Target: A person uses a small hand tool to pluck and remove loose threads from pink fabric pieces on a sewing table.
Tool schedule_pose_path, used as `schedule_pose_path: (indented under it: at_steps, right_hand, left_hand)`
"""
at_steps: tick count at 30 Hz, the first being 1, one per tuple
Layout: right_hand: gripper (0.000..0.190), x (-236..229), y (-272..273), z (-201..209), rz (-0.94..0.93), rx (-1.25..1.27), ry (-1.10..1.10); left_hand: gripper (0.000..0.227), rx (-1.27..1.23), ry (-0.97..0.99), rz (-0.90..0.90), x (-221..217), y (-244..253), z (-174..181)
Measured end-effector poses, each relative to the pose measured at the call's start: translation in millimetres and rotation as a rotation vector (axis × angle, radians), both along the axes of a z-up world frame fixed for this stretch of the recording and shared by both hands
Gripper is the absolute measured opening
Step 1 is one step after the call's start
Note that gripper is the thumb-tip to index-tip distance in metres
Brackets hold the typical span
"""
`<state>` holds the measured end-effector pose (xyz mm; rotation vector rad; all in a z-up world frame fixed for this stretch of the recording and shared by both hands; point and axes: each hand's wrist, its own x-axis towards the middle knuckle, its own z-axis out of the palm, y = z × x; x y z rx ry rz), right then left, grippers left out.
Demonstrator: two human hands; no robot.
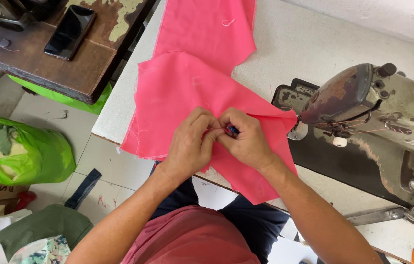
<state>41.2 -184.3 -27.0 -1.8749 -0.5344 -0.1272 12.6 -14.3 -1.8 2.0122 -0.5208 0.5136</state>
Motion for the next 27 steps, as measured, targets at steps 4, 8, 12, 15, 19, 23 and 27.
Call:
schedule_pose_path:
  at_steps: [4,8,12,15,19,23,27]
  right_hand:
    - [0.017,3.8,-1.3,1.8,0.008,0.037,0.071]
    - [0.015,2.6,-1.6,7.9,-0.003,0.09,0.134]
    - [0.014,2.5,0.1,2.5,0.046,0.121,0.223]
    - [0.014,4.9,-1.8,0.3,0.055,0.163,0.239]
    - [0.012,0.8,-0.1,-11.8,0.077,0.037,0.188]
    - [0.007,-0.6,-7.0,0.7,0.079,0.084,0.325]
    - [0.009,9.5,-8.7,11.0,0.039,0.17,0.37]
  left_hand:
    - [0.01,-0.133,0.044,0.002,3.7,5.9,-6.3]
    - [0.009,-0.254,0.087,0.082,1.4,14.7,-11.2]
    - [0.015,-0.481,0.212,-0.103,-8.0,6.5,4.1]
    - [0.015,-0.492,0.293,-0.185,-8.7,1.1,1.5]
    - [0.013,0.02,0.006,-0.121,26.5,25.3,-26.3]
    - [0.004,0.492,-0.336,0.002,78.5,90.3,-30.1]
    - [0.011,0.362,-0.044,0.212,73.3,98.5,9.4]
